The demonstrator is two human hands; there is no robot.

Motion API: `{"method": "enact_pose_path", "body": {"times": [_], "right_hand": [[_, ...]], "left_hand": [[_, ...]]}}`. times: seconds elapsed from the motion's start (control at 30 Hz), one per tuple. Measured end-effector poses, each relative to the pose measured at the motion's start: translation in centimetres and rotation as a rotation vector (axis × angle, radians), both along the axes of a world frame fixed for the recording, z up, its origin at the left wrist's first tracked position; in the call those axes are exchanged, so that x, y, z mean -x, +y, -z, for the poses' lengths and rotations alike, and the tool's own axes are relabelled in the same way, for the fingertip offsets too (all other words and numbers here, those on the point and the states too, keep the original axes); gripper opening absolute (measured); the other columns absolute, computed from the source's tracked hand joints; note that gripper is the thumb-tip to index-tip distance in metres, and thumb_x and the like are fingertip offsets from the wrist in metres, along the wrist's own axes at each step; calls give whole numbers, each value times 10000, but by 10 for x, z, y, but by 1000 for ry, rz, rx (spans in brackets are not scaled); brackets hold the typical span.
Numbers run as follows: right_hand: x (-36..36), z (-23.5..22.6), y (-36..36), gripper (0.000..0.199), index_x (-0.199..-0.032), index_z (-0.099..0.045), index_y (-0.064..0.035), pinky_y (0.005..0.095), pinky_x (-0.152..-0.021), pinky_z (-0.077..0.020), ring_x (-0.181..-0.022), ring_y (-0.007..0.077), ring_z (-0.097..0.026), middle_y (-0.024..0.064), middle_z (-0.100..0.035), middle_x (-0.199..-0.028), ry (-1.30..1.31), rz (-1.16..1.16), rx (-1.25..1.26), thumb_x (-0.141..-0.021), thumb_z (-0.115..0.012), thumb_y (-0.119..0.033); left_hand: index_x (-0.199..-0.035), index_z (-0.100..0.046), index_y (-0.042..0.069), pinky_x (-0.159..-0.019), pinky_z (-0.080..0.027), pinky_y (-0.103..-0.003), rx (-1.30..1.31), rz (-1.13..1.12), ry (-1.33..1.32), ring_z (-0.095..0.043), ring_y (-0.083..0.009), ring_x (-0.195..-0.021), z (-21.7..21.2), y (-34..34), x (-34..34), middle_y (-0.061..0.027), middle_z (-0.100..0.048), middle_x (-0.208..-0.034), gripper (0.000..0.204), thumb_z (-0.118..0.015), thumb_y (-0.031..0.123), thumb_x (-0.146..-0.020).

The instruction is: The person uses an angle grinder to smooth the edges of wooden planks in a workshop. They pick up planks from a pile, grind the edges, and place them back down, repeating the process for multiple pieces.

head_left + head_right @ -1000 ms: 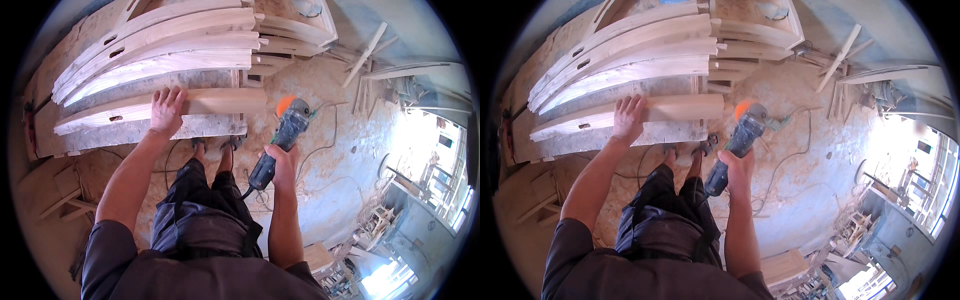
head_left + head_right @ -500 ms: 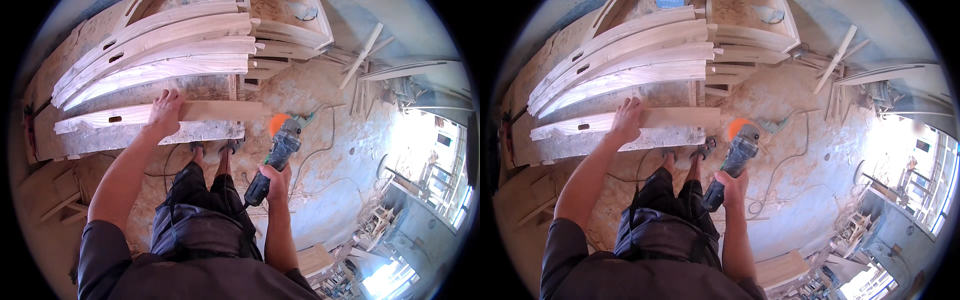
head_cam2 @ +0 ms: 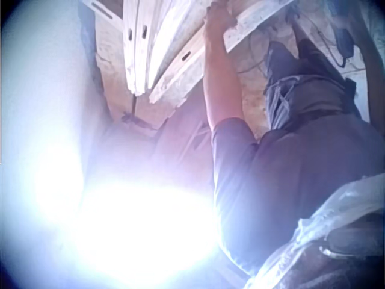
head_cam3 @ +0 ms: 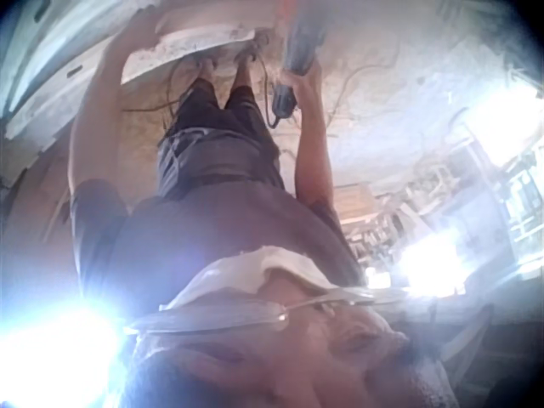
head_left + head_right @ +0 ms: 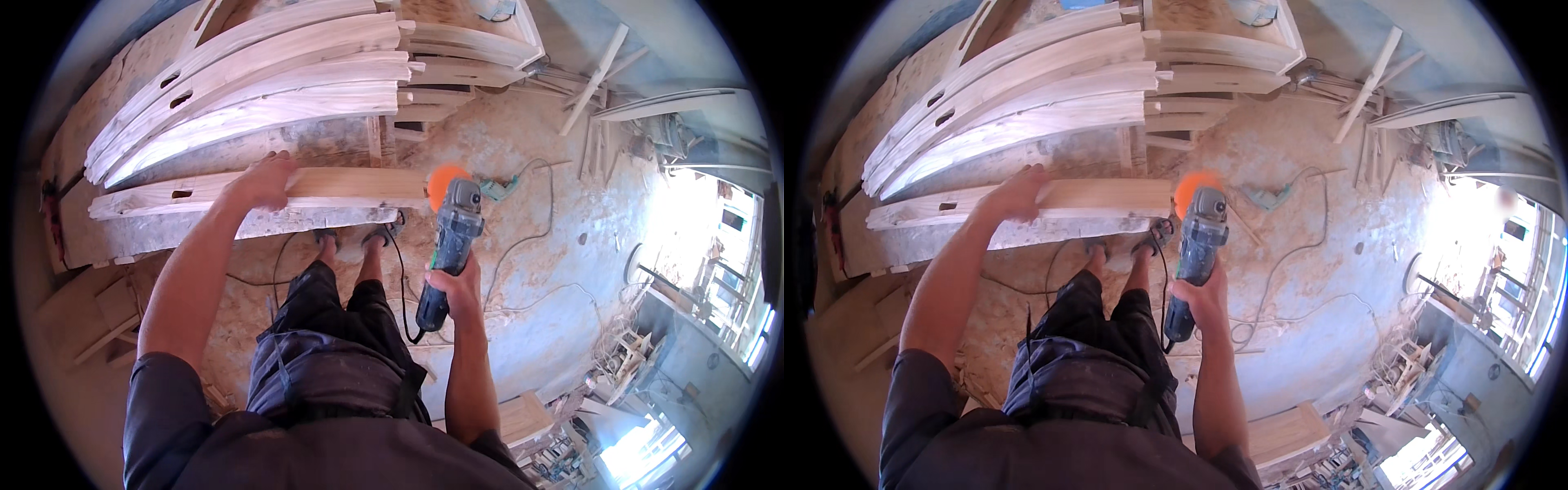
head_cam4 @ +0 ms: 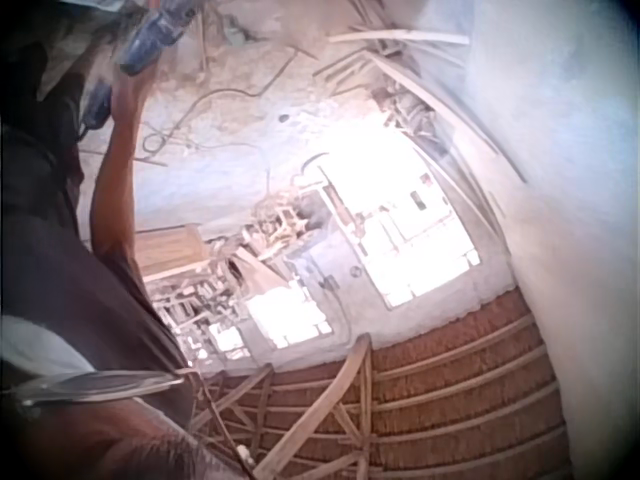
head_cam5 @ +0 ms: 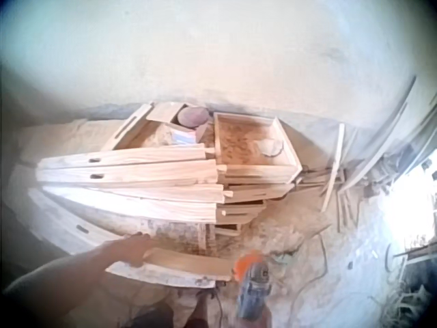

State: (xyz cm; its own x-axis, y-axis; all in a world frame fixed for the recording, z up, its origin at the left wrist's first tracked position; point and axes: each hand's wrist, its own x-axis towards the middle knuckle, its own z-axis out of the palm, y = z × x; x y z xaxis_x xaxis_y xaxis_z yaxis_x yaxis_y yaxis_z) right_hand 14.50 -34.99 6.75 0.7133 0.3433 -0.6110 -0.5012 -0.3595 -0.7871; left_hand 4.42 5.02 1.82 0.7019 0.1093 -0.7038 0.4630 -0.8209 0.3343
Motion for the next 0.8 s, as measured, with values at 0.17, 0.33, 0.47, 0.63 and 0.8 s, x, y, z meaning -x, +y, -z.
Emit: {"method": "enact_pose_path", "body": {"times": [0.17,0.33,0.47,0.63,0.8], "right_hand": [[12,-15,-11,604,-1227,-594,-3,348,-733,-553,-793,191,-672,73,-658,-917,121,173,-24,-658,-786,-68],[-2,-4,0,513,-1137,-579,-2,348,-702,-565,-749,194,-675,97,-672,-892,23,68,-21,-661,-756,-75],[-11,-6,5,556,-1173,-587,-3,345,-711,-561,-759,190,-672,89,-673,-897,10,-52,0,-651,-766,-72],[-2,-13,-24,570,-1188,-611,-7,329,-747,-538,-775,174,-637,46,-635,-910,69,-5,41,-649,-777,-82],[10,-11,-35,539,-1141,-559,22,364,-651,-572,-671,225,-676,116,-654,-833,111,146,4,-641,-731,-82]], "left_hand": [[-1314,-586,10,-1095,-460,-480,17,-19,3,-484,-414,-1322,-5,-2,-3,-188,-541,-1318,871,-861,-2,-488],[-1375,-564,15,-1109,-450,-482,-1,16,17,-475,-416,-1338,-3,-3,-6,-188,-541,-1335,941,-868,-11,-485],[-1425,-540,36,-1112,-449,-481,10,-5,17,-474,-414,-1343,-10,-3,-9,-188,-538,-1349,1002,-869,-19,-480],[-1498,-494,77,-1142,-430,-465,73,32,197,-459,-366,-1391,-11,11,-21,-175,-515,-1429,1083,-904,13,-498],[-1496,-504,60,-1161,-415,-440,302,-188,-272,-472,-364,-1379,-6,27,-9,-161,-526,-1425,962,-928,159,-638]]}}
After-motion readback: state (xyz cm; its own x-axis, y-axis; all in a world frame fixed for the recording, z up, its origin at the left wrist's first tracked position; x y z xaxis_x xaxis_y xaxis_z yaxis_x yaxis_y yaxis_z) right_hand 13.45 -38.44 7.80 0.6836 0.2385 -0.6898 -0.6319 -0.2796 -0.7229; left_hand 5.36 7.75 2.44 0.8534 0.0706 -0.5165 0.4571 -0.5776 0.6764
